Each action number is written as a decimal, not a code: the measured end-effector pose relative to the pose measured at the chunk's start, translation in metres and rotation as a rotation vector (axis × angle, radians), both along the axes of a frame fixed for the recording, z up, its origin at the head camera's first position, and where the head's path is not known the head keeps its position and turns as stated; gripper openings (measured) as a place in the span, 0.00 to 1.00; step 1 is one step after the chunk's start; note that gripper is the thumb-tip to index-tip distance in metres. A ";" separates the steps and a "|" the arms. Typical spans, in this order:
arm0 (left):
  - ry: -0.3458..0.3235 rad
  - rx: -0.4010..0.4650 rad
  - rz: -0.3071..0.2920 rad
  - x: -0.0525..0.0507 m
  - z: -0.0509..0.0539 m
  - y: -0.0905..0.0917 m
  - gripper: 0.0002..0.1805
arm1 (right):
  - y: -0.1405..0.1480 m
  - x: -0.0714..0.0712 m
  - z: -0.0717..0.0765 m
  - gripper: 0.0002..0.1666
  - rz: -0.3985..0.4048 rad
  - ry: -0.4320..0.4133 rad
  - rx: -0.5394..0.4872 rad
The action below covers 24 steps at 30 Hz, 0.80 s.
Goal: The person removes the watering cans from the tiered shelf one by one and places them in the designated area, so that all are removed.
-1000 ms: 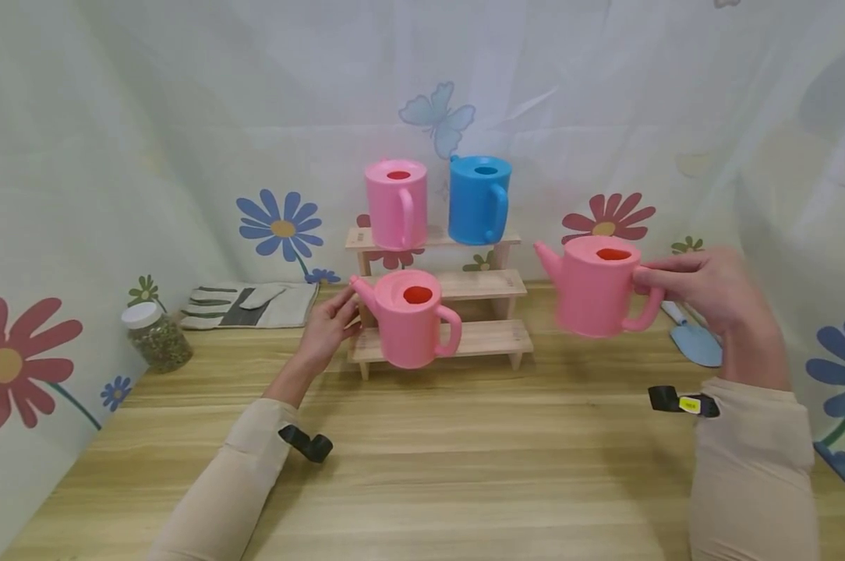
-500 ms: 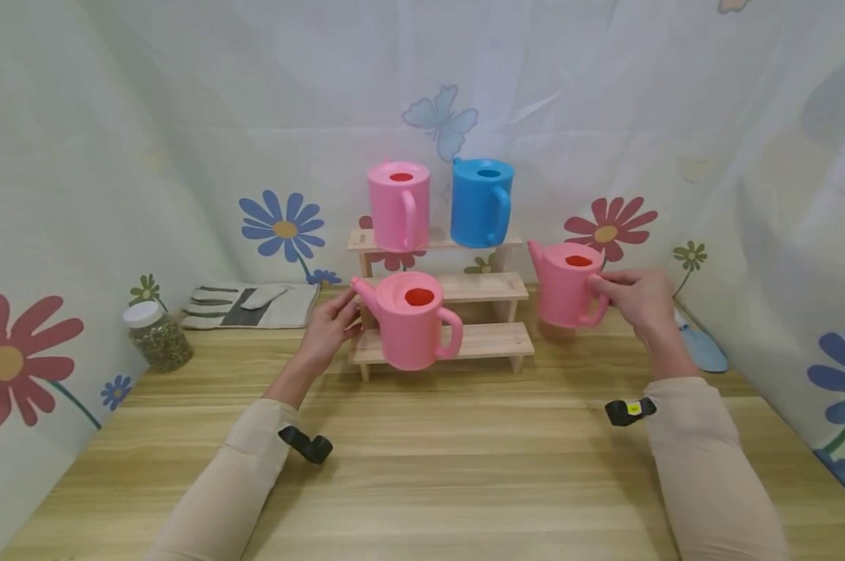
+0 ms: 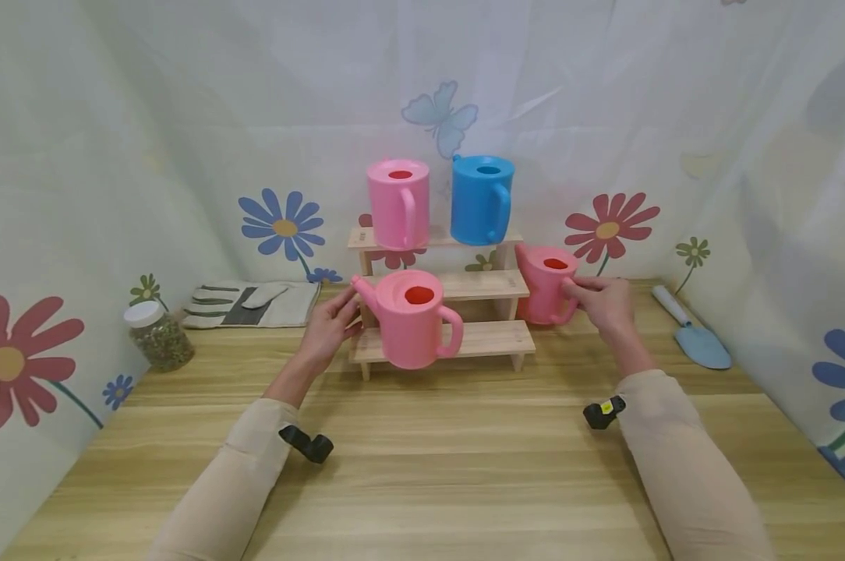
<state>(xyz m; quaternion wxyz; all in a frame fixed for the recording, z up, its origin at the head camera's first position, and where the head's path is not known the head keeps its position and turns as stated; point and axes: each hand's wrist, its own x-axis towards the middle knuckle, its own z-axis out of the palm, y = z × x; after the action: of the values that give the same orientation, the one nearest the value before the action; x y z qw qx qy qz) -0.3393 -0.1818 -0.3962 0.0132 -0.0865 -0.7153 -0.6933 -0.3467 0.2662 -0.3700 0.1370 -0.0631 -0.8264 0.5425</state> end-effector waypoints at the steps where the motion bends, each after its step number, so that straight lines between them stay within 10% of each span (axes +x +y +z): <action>1: -0.003 0.001 -0.001 0.000 0.000 0.000 0.26 | -0.001 -0.002 -0.002 0.31 0.001 -0.001 -0.003; 24: -0.014 0.001 -0.006 -0.002 0.001 0.000 0.26 | -0.013 -0.022 -0.019 0.25 0.024 0.021 0.022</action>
<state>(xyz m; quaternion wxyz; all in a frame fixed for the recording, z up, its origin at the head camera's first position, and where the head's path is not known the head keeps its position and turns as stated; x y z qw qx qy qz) -0.3411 -0.1820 -0.3955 0.0062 -0.0840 -0.7148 -0.6942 -0.3683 0.2532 -0.3890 0.1399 -0.0459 -0.8315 0.5357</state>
